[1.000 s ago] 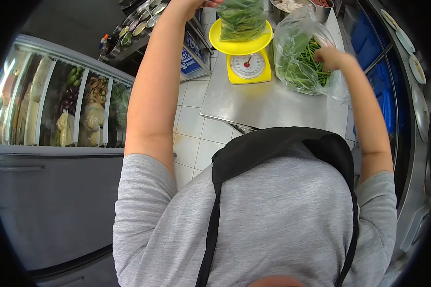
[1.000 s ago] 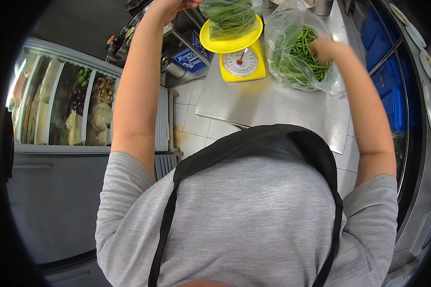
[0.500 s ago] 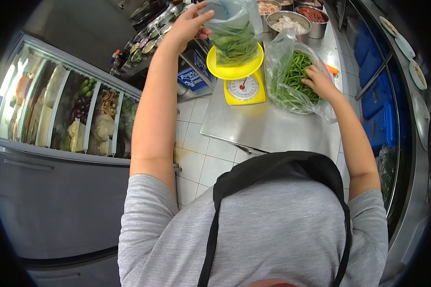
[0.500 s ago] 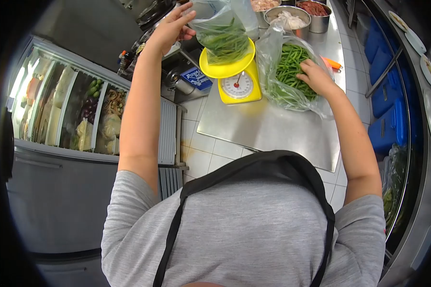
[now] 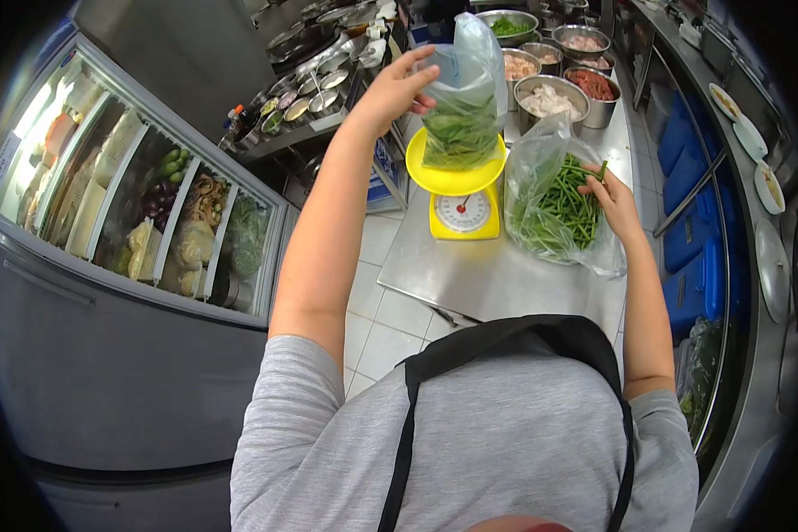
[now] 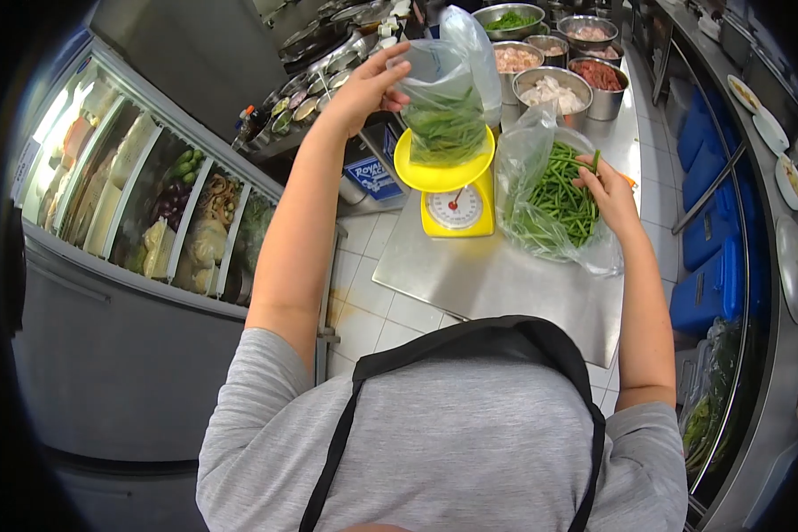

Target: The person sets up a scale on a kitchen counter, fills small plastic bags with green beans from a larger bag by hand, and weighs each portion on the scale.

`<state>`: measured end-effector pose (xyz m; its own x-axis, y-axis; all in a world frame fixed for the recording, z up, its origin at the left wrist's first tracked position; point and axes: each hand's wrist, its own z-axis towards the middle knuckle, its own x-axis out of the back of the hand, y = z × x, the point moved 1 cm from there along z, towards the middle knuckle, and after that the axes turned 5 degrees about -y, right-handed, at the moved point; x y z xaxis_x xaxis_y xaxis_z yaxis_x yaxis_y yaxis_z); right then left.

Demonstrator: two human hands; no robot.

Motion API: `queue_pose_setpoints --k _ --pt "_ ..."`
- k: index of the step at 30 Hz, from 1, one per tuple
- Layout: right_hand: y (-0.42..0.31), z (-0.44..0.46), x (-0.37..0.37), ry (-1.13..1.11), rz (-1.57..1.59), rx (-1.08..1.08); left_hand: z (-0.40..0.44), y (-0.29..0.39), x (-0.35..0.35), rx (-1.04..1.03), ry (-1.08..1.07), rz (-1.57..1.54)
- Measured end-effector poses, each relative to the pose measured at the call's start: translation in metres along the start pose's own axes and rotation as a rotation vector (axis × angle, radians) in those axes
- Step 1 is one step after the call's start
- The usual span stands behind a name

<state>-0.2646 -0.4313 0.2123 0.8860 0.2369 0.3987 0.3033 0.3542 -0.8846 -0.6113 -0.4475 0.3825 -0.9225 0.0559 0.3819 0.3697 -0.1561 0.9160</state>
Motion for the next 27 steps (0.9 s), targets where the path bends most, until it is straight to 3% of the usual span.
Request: queue_pose_setpoints --k 4,10,14,16,18,19,21,24,27 --pt "-0.03 -0.001 0.003 0.12 0.08 0.098 0.004 -0.003 0.004 0.004 -0.033 -0.033" --pt "-0.113 0.038 0.004 0.066 0.344 0.218 -0.006 0.003 0.003 -0.046 -0.073 -0.134" --pt "-0.181 0.095 -0.02 0.042 0.494 0.466 -0.009 0.002 -0.001 -0.084 -0.086 -0.153" --pt "-0.209 0.126 -0.042 -0.081 0.42 0.57 -0.009 0.004 -0.006 -0.109 -0.097 -0.186" --pt "-0.225 0.149 -0.061 -0.272 -0.142 0.554 -0.007 0.002 -0.007 -0.136 -0.018 -0.248" --pt "-0.225 0.158 -0.069 -0.272 -0.144 0.557 -0.005 0.0 -0.004 -0.093 -0.037 -0.255" --pt "-0.212 0.171 -0.09 -0.608 -0.842 0.472 -0.002 -0.006 -0.002 -0.117 -0.015 -0.287" --pt "-0.194 0.176 -0.102 -0.654 -0.82 0.477 -0.002 -0.011 0.0 -0.113 -0.001 -0.303" --pt "-0.207 0.145 -0.079 -0.325 -0.616 0.807 0.0 -0.013 0.002 -0.105 -0.022 -0.243"
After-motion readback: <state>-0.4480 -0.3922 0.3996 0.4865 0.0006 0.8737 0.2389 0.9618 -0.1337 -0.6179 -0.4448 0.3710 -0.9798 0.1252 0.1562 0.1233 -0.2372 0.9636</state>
